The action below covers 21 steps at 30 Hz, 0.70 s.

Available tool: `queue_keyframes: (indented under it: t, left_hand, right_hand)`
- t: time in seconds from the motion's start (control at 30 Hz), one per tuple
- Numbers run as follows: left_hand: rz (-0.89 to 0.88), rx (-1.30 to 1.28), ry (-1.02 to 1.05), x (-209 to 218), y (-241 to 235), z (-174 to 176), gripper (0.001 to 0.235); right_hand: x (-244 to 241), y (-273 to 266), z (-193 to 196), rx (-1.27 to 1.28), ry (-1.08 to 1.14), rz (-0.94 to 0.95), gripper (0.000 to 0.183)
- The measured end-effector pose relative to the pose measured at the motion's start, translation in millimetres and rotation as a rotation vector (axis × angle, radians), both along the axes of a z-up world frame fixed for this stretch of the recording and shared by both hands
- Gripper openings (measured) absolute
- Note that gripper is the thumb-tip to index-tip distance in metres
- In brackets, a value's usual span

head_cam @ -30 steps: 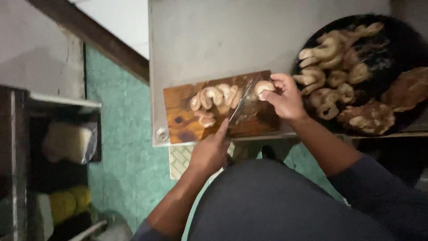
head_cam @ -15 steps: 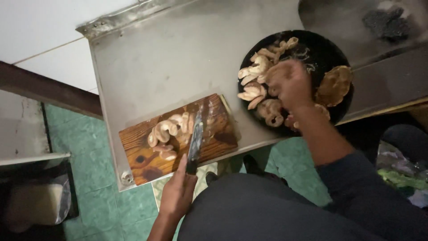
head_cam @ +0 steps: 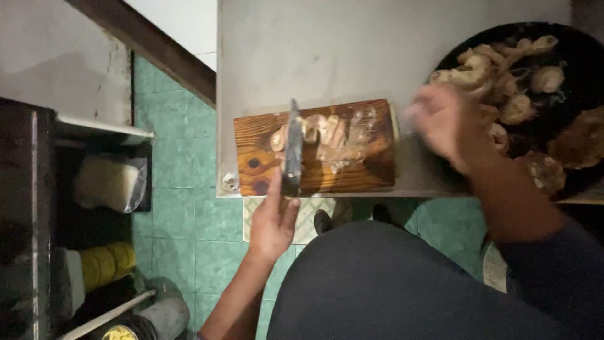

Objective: Slicing mushrooms and cooked meat on a wooden cutting board in a kitchen.

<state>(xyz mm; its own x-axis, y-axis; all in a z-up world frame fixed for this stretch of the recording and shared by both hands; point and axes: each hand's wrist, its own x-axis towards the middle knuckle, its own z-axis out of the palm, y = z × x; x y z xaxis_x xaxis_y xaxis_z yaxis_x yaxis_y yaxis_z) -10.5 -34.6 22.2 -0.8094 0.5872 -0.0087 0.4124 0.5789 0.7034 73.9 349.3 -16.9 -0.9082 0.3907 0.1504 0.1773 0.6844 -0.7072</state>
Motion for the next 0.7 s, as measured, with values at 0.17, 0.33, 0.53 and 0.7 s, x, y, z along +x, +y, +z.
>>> queue_keyframes:
  t: [0.17,0.33,0.53,0.7]
  left_hand:
    - [-0.04,0.044,-0.061,3.8,1.1,-0.7,0.073]
    - [-0.042,0.03,-0.107,0.5,-14.7,-2.7,0.074]
    - [-0.138,0.033,-0.034,-5.4,-21.7,-11.4,0.074]
    - [-0.219,-0.133,-0.098,-10.7,11.4,7.4,0.071]
  right_hand:
    - [-66.9,-99.7,-14.6,-0.045,0.075,0.268,0.04]
    - [-78.8,-115.7,-32.9,0.092,0.236,0.233,0.057]
    - [-64.6,-112.4,-57.6,0.055,0.129,0.17,0.06]
    - [-44.0,-113.5,-84.3,-0.152,0.194,0.066,0.073]
